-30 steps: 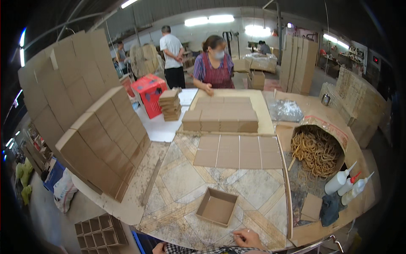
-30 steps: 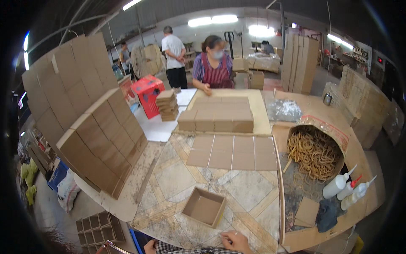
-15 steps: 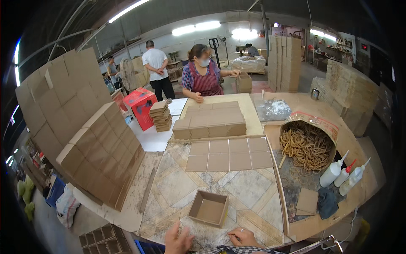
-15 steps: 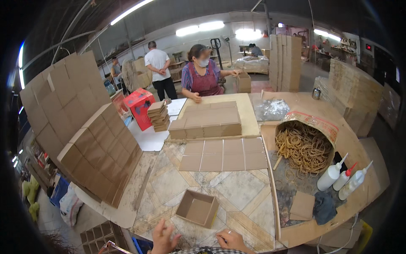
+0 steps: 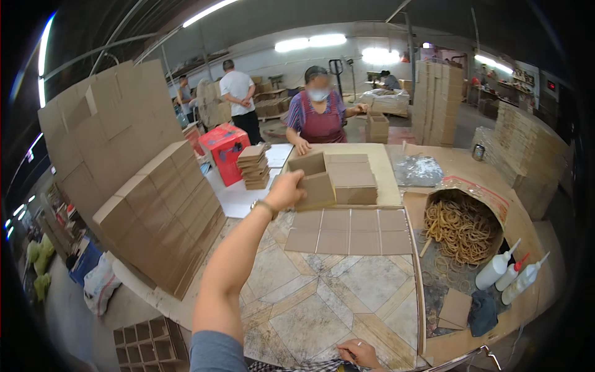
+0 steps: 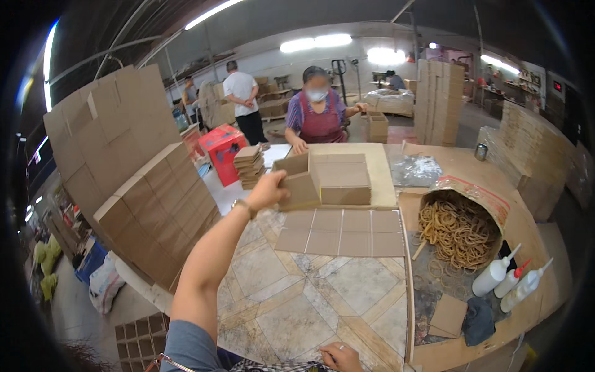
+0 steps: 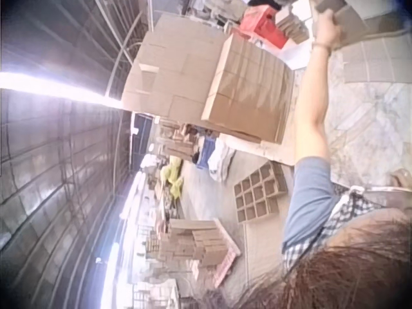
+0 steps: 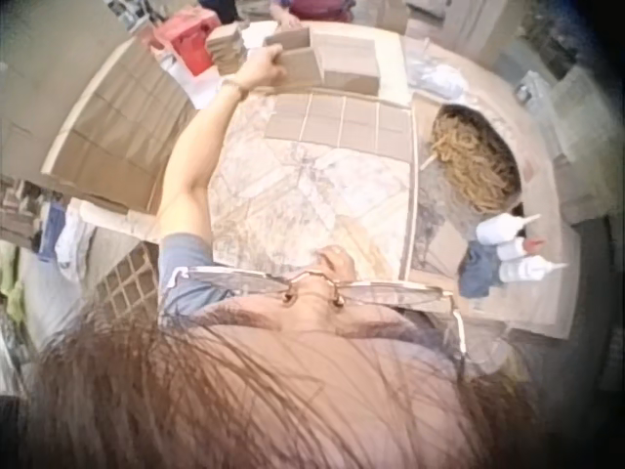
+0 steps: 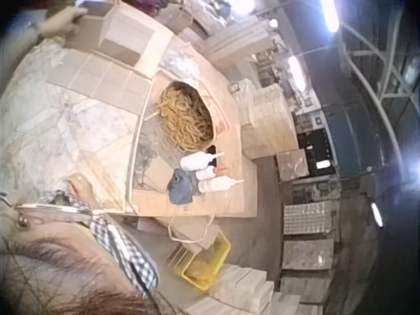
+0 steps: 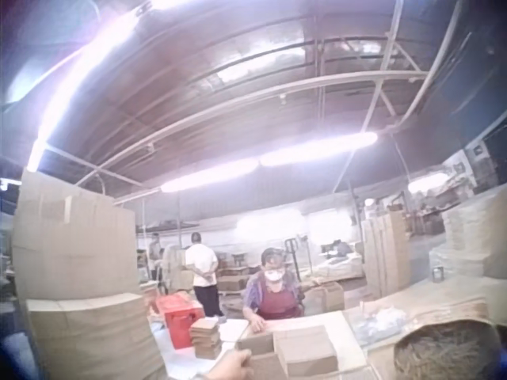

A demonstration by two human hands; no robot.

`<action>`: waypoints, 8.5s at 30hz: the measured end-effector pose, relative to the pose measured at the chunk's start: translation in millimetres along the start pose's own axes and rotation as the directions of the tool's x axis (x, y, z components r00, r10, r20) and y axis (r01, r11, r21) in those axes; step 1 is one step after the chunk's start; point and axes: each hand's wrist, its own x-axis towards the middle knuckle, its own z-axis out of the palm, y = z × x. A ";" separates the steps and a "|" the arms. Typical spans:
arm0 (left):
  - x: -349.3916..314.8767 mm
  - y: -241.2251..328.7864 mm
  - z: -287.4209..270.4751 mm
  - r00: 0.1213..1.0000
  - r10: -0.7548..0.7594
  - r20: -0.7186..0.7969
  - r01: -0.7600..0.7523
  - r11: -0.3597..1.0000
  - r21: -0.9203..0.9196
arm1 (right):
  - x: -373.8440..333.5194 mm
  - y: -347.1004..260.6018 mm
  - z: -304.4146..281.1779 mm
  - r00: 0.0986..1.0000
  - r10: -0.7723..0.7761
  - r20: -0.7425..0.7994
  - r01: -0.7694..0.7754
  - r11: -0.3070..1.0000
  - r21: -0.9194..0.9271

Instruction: Assembling and gluing cardboard sheets to create box dividers.

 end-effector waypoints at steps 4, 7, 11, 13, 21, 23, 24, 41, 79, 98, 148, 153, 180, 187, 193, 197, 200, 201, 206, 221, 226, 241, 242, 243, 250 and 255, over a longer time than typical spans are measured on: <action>12.7 -23.2 -8.1 1.000 -0.026 -0.004 0.026 1.000 0.009 | -13.0 27.6 3.0 0.970 0.130 0.206 -0.110 0.989 -0.102; 11.9 -33.8 -7.2 0.999 -0.026 0.028 0.023 0.995 0.094 | -17.5 28.5 12.3 0.974 0.196 0.115 -0.193 0.980 -0.037; 3.7 -41.8 -8.9 0.998 -0.047 0.037 0.042 0.991 0.131 | -13.1 21.2 13.7 0.961 0.254 0.108 -0.249 0.967 -0.057; 2.7 -41.6 -7.4 0.997 -0.069 0.045 0.064 0.991 0.117 | -11.5 20.3 12.3 0.962 0.255 0.100 -0.252 0.967 -0.042; -10.4 -40.6 0.5 1.000 -0.012 0.026 0.009 0.992 0.127 | -28.0 54.7 33.8 0.982 0.184 0.038 -0.187 0.975 0.116; -15.9 -39.5 0.0 1.000 -0.011 0.026 0.007 0.992 0.128 | -25.7 51.3 28.7 0.992 0.114 0.059 -0.119 0.989 0.082; -19.8 -38.7 -1.2 0.999 -0.018 0.028 0.014 0.992 0.126 | -22.6 46.5 22.7 0.994 0.079 0.074 -0.084 0.994 0.067; -329.4 16.6 -51.8 0.960 -0.096 -0.264 0.139 0.979 0.151 | -12.1 23.9 11.7 0.991 0.131 0.002 -0.131 0.989 -0.073; -845.7 -91.2 -0.9 0.456 -0.736 -0.501 0.875 0.267 0.404 | 36.4 -35.8 57.9 0.964 -0.031 0.264 0.149 0.884 -0.443; -701.5 -56.7 -68.4 0.502 -0.747 -0.436 0.788 0.187 0.587 | 45.7 -46.7 -17.4 0.968 0.248 0.028 -0.242 0.960 -0.142; -110.9 -85.9 190.6 0.571 -0.673 0.469 0.235 -0.413 -0.880 | 2.3 1.8 -227.8 0.826 0.309 -0.471 -0.554 0.297 -0.778; -146.1 -86.8 173.0 0.577 -0.686 0.444 0.243 -0.375 -0.895 | 4.5 -14.8 -227.7 0.843 0.264 -0.469 -0.537 0.469 -0.701; -509.3 69.0 81.9 0.241 -0.946 0.219 0.067 -0.209 -0.976 | 124.1 -96.2 70.4 0.811 -0.200 0.550 0.449 0.816 -0.365; -506.9 69.7 80.5 0.236 -0.944 0.231 0.040 -0.228 -0.973 | 114.1 -101.6 103.5 0.718 -0.292 0.631 0.610 0.700 -0.370; -506.9 69.5 81.4 0.243 -0.942 0.230 0.019 -0.232 -0.972 | 109.0 -106.8 99.8 0.702 -0.311 0.641 0.630 0.691 -0.354; -507.1 70.1 80.7 0.239 -0.942 0.234 0.025 -0.235 -0.972 | 100.9 -111.5 102.7 0.700 -0.301 0.648 0.644 0.658 -0.390; -506.2 69.3 81.7 0.232 -0.946 0.228 0.018 -0.230 -0.973 | 98.7 -112.1 103.8 0.702 -0.293 0.650 0.643 0.653 -0.400; -505.2 69.3 81.7 0.233 -0.946 0.223 0.016 -0.225 -0.974 | 97.9 -112.4 103.7 0.702 -0.288 0.651 0.642 0.653 -0.403; -506.4 69.6 81.0 0.220 -0.950 0.223 0.031 -0.222 -0.975 | 92.1 -110.7 108.0 0.700 -0.264 0.664 0.643 0.638 -0.424; -460.4 79.1 50.2 0.909 -0.351 -0.225 0.280 0.914 -0.294 | 151.7 -104.7 105.8 0.717 -0.091 0.691 0.436 0.832 -0.343; -458.9 80.7 51.6 0.916 -0.316 -0.246 0.255 0.934 -0.251 | 148.4 -99.2 106.2 0.725 -0.139 0.674 0.452 0.835 -0.314; -433.3 62.5 50.4 0.968 -0.235 0.082 0.249 0.896 -0.369 | -124.2 -62.1 -5.2 0.471 0.868 0.156 -0.846 0.395 0.359; -429.5 61.6 50.9 0.975 -0.204 0.094 0.224 0.905 -0.361 | -137.0 -54.4 -3.7 0.595 0.795 0.120 -0.749 0.494 0.442; -426.4 59.4 53.1 0.981 -0.167 0.096 0.190 0.916 -0.353 | -136.8 -55.6 -2.1 0.590 0.805 0.066 -0.721 0.489 0.490; -393.9 74.4 71.4 0.963 -0.270 -0.013 0.239 0.871 -0.429 | -82.5 -47.0 -9.4 0.729 0.428 -0.535 -0.412 0.898 0.156; -355.6 84.4 101.5 0.978 -0.205 0.028 0.201 0.912 -0.357 | 5.7 -58.7 -33.8 0.897 0.245 -0.368 -0.274 0.961 -0.027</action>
